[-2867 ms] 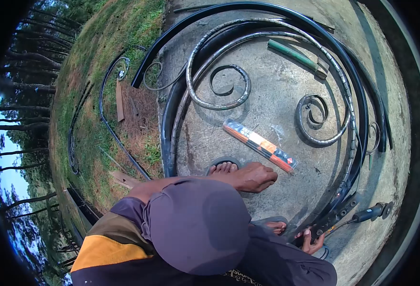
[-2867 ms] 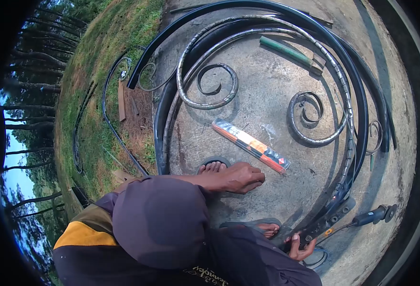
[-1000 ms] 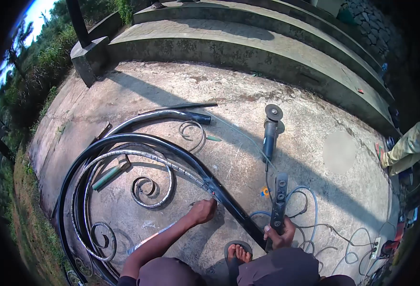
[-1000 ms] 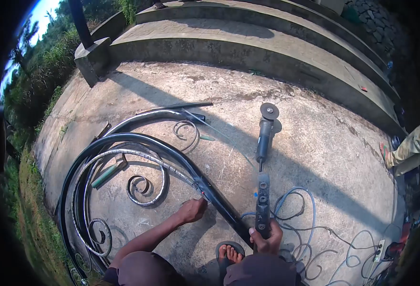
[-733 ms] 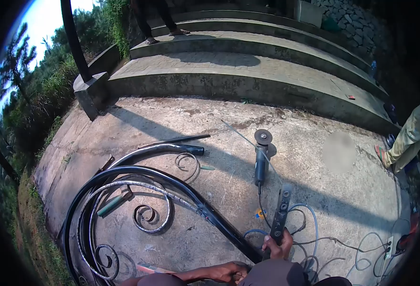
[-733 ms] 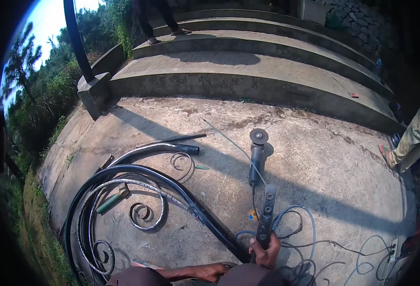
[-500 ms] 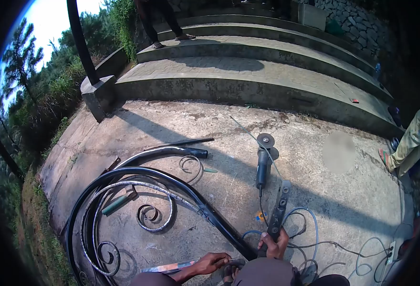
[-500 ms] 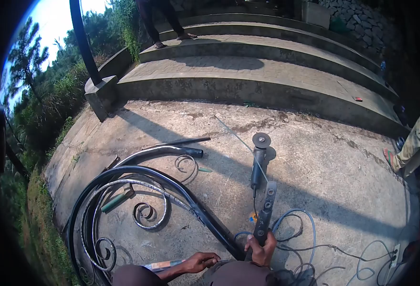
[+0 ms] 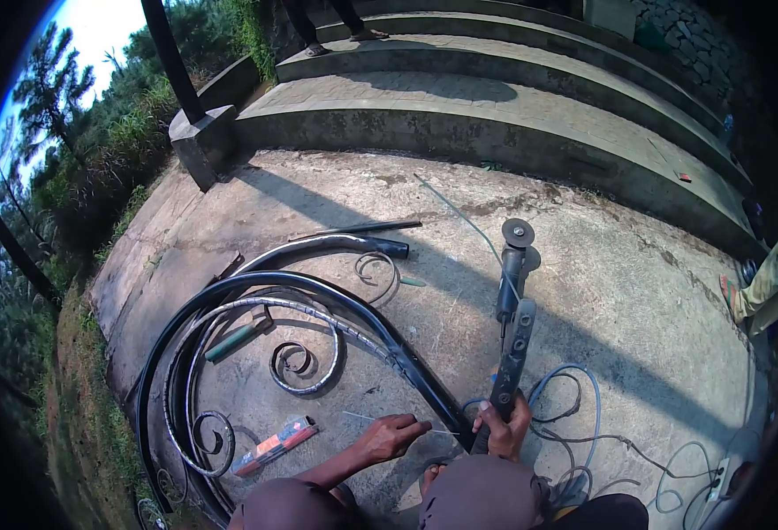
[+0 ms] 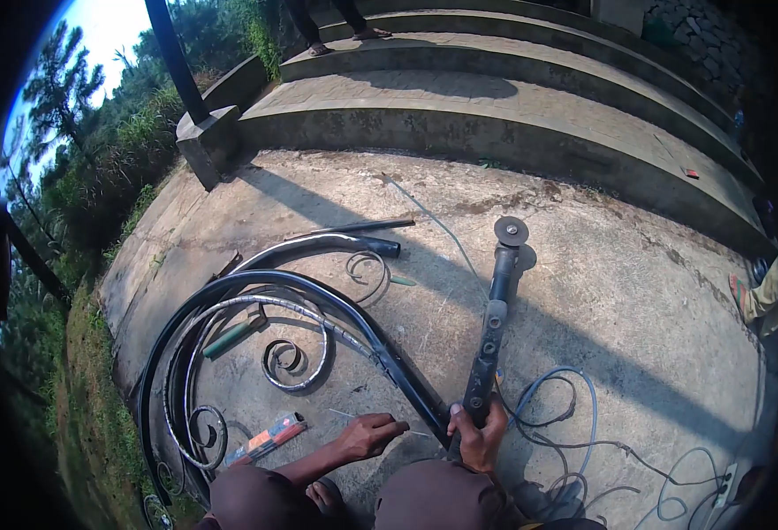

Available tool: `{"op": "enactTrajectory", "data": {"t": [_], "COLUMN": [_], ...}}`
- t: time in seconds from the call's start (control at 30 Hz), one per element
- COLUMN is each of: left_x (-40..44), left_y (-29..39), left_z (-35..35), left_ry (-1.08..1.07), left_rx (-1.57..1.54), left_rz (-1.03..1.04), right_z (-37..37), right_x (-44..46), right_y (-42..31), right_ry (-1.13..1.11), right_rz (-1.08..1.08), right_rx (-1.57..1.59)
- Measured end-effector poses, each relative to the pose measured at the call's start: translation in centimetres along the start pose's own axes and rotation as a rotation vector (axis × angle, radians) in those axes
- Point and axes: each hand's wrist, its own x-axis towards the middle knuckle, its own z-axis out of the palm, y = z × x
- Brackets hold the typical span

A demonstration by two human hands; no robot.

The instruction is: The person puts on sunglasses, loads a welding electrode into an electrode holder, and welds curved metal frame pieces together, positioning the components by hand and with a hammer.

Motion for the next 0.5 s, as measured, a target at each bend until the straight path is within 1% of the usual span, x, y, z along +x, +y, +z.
{"op": "enactTrajectory", "data": {"t": [0.03, 0.07, 0.1, 0.13, 0.17, 0.2, 0.23, 0.27, 0.3, 0.33, 0.37, 0.43, 0.47, 0.5], "left_x": [1.7, 2.4, 2.9, 3.1, 3.2, 2.3, 1.1, 0.3, -0.3, -0.7, -0.7, -0.4, 0.0, 0.2], "left_y": [1.3, 2.5, 3.3, 4.7, 5.6, 5.0, 3.3, 2.0, 1.5, 1.4, 1.6, 2.5, 2.4, 2.3], "left_z": [-1.1, -2.1, -2.5, -3.7, -4.9, -5.0, -4.5, -4.3, -3.6, -3.3, -3.3, -3.5, -3.5, -3.6], "left_ry": [0.074, 0.181, 0.355, 0.426, 0.436, 0.419, 0.412, 0.413, 0.446, 0.481, 0.479, 0.571, 0.556, 0.625], "left_rx": [-0.051, -0.106, -0.18, -0.29, -0.403, -0.609, -0.815, -0.963, -1.011, -1.058, -1.076, -1.031, -1.047, -1.086], "left_rz": [0.075, 0.012, -0.065, -0.263, -0.446, -0.56, -0.61, -0.665, -0.718, -0.776, -0.809, -0.769, -0.789, -0.749], "right_z": [-0.2, -0.5, -1.2, -1.8, -2.3, -3.1, -3.7, -4.1, -4.8, -5.7, -6.5, -7.1, -6.6, -6.8], "right_x": [0.0, 0.2, 0.1, -0.1, -0.3, -0.6, -1.1, -1.4, -2.0, -2.8, -3.4, -5.0, -5.8, -6.7], "right_y": [-0.9, -1.4, -1.6, -1.8, -2.1, -2.3, -2.4, -2.4, -2.4, -2.5, -2.6, -3.3, -4.7, -5.0], "right_ry": [0.004, 0.008, 0.003, -0.006, -0.013, -0.04, -0.043, -0.018, 0.002, -0.004, 0.009, 0.011, -0.007, -0.005], "right_rz": [0.013, 0.032, -0.045, -0.116, -0.129, -0.135, -0.094, -0.079, -0.065, -0.028, -0.032, -0.063, 0.001, -0.05], "right_rx": [-0.029, -0.048, -0.099, -0.151, -0.212, -0.277, -0.298, -0.417, -0.542, -0.566, -0.744, -0.992, -0.977, -1.058]}}
